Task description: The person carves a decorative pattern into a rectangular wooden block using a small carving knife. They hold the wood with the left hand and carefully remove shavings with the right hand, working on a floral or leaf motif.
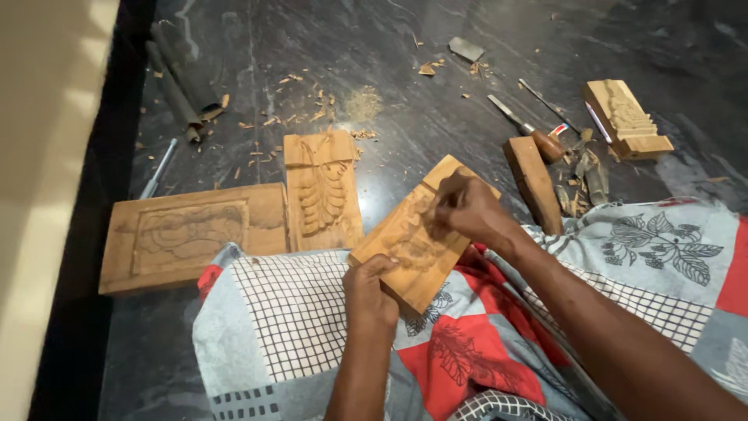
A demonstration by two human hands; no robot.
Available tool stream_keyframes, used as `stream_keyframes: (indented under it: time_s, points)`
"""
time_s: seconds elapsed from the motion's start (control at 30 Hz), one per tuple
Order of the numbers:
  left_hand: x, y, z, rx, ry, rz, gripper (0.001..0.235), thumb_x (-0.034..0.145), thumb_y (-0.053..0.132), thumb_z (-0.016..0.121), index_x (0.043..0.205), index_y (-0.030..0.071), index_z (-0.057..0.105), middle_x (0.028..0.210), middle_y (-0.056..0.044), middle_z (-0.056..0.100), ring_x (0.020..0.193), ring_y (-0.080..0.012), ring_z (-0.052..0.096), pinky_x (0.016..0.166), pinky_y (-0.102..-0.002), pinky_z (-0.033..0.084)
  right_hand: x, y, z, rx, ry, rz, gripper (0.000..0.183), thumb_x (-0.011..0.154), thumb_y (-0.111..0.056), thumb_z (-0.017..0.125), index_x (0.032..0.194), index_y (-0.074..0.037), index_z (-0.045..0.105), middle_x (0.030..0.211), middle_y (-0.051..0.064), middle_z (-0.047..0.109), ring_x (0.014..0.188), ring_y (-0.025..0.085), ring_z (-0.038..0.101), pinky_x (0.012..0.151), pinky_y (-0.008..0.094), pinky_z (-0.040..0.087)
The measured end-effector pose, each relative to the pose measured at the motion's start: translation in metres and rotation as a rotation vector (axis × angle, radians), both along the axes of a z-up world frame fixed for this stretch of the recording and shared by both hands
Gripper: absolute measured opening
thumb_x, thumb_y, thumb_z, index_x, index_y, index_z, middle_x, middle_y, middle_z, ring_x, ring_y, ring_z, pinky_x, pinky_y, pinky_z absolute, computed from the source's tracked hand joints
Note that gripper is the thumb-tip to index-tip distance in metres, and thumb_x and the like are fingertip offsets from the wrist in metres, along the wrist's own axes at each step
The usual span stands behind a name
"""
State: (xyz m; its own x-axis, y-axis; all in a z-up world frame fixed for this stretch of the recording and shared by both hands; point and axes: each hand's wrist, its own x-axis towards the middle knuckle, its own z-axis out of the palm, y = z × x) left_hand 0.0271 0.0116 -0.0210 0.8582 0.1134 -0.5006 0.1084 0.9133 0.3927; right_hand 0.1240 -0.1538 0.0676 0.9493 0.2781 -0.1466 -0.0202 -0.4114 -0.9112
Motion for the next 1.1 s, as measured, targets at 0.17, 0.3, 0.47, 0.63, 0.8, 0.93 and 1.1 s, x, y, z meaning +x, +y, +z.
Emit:
stream_keyframes:
  time_s: [0.17, 0.3, 0.47, 0.63, 0.8, 0.93, 1.1]
  points:
    - [0.002, 0.002, -0.011, 0.028, 0.082, -0.004, 0.044, 0.063, -0.012, 0.062, 0.106, -0.004, 0.068, 0.093, -0.012, 0.070, 0.082, -0.0263, 0.069, 0.078, -0.039, 0.058, -0.004, -0.010, -0.004, -0.187, -0.170, -0.114, 0.007, 0.078, -0.002, 0.071, 0.080, 0.005, 0.070, 0.072, 0.014, 0.073, 0.065, 0.019, 0.076, 0.058, 0.032, 0.058]
    - [0.003, 0.001, -0.017, 0.027, 0.055, 0.017, 0.042, 0.063, -0.013, 0.063, 0.104, -0.006, 0.068, 0.089, -0.012, 0.069, 0.079, -0.0258, 0.068, 0.077, -0.038, 0.058, -0.012, -0.004, -0.009, -0.406, -0.259, -0.157, 0.015, 0.075, -0.008, 0.075, 0.088, 0.000, 0.076, 0.072, 0.017, 0.073, 0.066, 0.024, 0.070, 0.062, 0.038, 0.053]
    - [0.003, 0.002, -0.016, 0.000, 0.074, -0.008, 0.042, 0.062, -0.012, 0.062, 0.103, -0.006, 0.069, 0.089, -0.012, 0.070, 0.078, -0.0261, 0.069, 0.076, -0.038, 0.058, -0.018, 0.006, -0.006, -0.327, -0.196, -0.124, 0.011, 0.078, -0.012, 0.070, 0.085, -0.004, 0.073, 0.074, 0.011, 0.076, 0.068, 0.020, 0.075, 0.063, 0.036, 0.057]
    - [0.001, 0.003, -0.013, -0.016, 0.083, 0.021, 0.042, 0.063, -0.013, 0.062, 0.104, -0.008, 0.068, 0.090, -0.012, 0.070, 0.080, -0.0264, 0.069, 0.077, -0.038, 0.058, -0.024, 0.020, -0.006, -0.562, -0.297, -0.059, 0.013, 0.072, -0.007, 0.075, 0.084, -0.004, 0.072, 0.072, 0.016, 0.072, 0.063, 0.026, 0.069, 0.060, 0.038, 0.055]
    - [0.001, 0.003, -0.011, -0.043, 0.107, 0.015, 0.040, 0.062, -0.011, 0.060, 0.101, -0.007, 0.069, 0.088, -0.013, 0.070, 0.078, -0.0270, 0.069, 0.075, -0.039, 0.059, -0.031, 0.009, -0.010, 0.115, -0.051, -0.025, 0.004, 0.082, 0.003, 0.072, 0.080, 0.002, 0.068, 0.074, 0.016, 0.071, 0.063, 0.022, 0.071, 0.055, 0.035, 0.058]
    - [0.003, 0.001, -0.016, 0.009, 0.069, 0.012, 0.037, 0.063, -0.011, 0.062, 0.099, -0.005, 0.069, 0.086, -0.011, 0.070, 0.077, -0.0253, 0.068, 0.075, -0.036, 0.057, -0.010, -0.017, -0.006, 0.162, 0.030, -0.042, 0.007, 0.085, 0.004, 0.070, 0.078, 0.004, 0.068, 0.075, 0.016, 0.076, 0.065, 0.022, 0.076, 0.055, 0.032, 0.062]
    - [0.003, -0.001, -0.026, 0.002, 0.019, 0.015, 0.034, 0.064, -0.011, 0.064, 0.098, -0.006, 0.068, 0.085, -0.012, 0.069, 0.077, -0.0251, 0.068, 0.076, -0.035, 0.057, -0.001, -0.025, -0.016, 0.021, -0.086, -0.115, 0.011, 0.082, 0.002, 0.076, 0.077, 0.006, 0.067, 0.074, 0.015, 0.074, 0.068, 0.020, 0.076, 0.059, 0.030, 0.060]
